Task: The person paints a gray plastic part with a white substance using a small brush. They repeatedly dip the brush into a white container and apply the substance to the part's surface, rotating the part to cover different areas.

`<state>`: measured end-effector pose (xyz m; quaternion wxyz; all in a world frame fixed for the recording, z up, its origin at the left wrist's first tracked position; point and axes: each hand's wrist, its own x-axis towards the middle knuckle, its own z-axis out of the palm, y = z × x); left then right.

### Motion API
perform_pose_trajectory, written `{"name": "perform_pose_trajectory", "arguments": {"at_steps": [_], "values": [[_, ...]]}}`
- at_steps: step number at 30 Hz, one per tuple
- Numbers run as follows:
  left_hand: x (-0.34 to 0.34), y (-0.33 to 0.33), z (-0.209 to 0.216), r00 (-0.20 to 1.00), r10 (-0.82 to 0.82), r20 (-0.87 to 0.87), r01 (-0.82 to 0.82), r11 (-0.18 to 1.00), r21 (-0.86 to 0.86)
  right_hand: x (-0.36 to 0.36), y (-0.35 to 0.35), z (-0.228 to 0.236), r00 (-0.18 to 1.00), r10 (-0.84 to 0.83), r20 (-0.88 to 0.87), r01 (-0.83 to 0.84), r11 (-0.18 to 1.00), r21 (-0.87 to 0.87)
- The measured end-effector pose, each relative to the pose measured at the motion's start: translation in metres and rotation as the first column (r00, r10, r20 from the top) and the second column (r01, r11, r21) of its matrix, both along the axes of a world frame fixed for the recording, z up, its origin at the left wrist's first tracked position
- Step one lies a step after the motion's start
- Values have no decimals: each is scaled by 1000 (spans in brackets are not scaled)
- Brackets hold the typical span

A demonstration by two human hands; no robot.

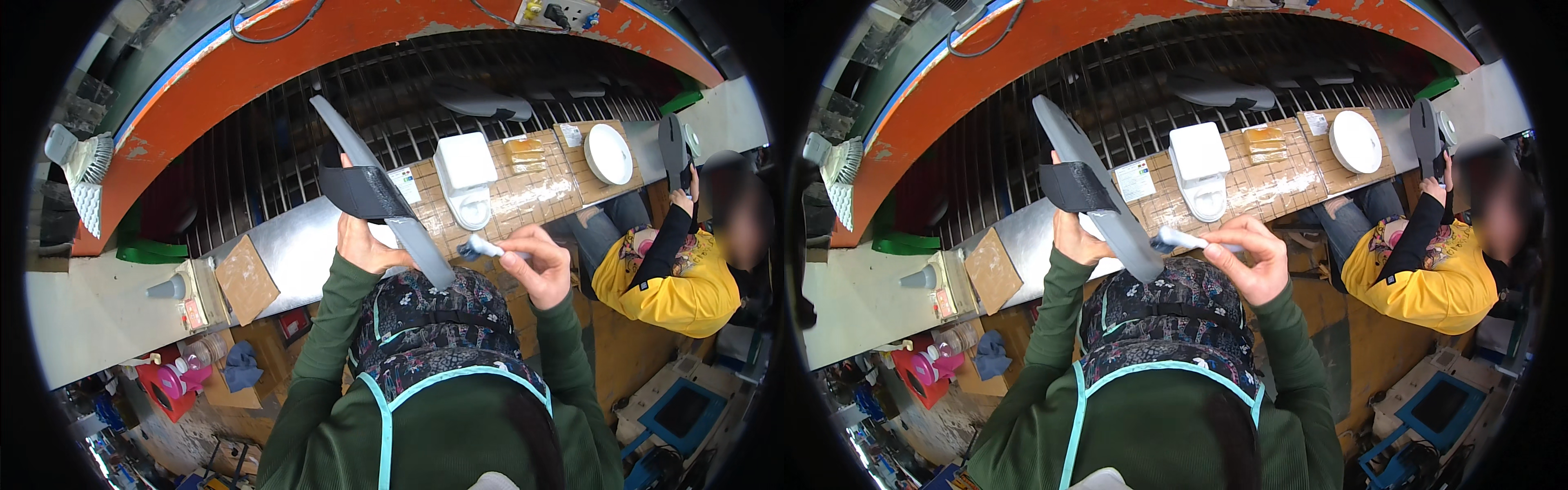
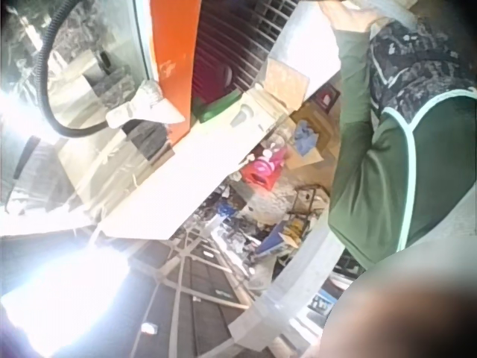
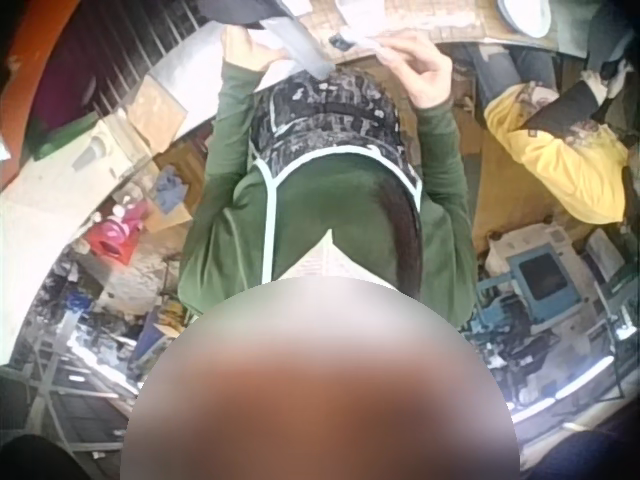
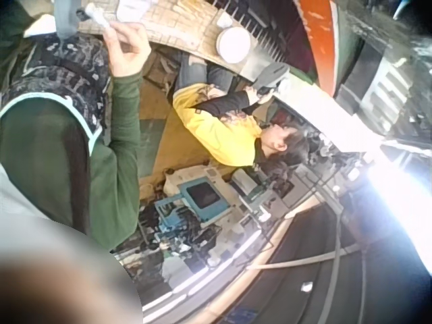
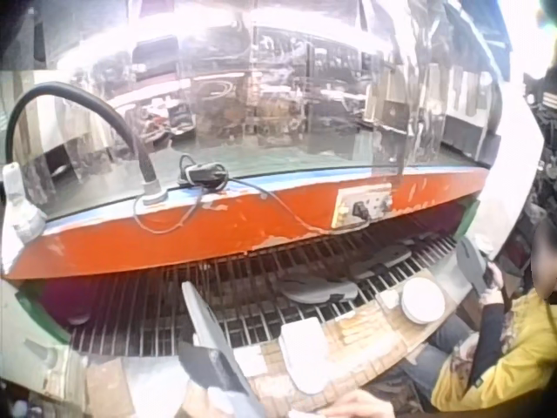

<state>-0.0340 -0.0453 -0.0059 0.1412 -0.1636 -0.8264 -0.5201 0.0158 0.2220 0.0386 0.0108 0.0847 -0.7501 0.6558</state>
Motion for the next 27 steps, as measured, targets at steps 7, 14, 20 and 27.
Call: {"name": "perform_pose_trajectory", "arguments": {"at_steps": [7,14,20,27], "values": [[2,7,11,998,-7,-66,5,1000,-25,7,-11,7,998,1,-63,7,991,130],[6,7,9,985,-31,-172,9,992,-128,2,-18,7,986,-23,-166,64,967,247],[11,6,9,994,-66,-92,50,984,-171,-4,-24,11,956,-46,-288,167,897,410],[11,5,9,985,-102,-138,71,975,-213,-8,-30,14,921,-50,-387,249,839,484]]}}
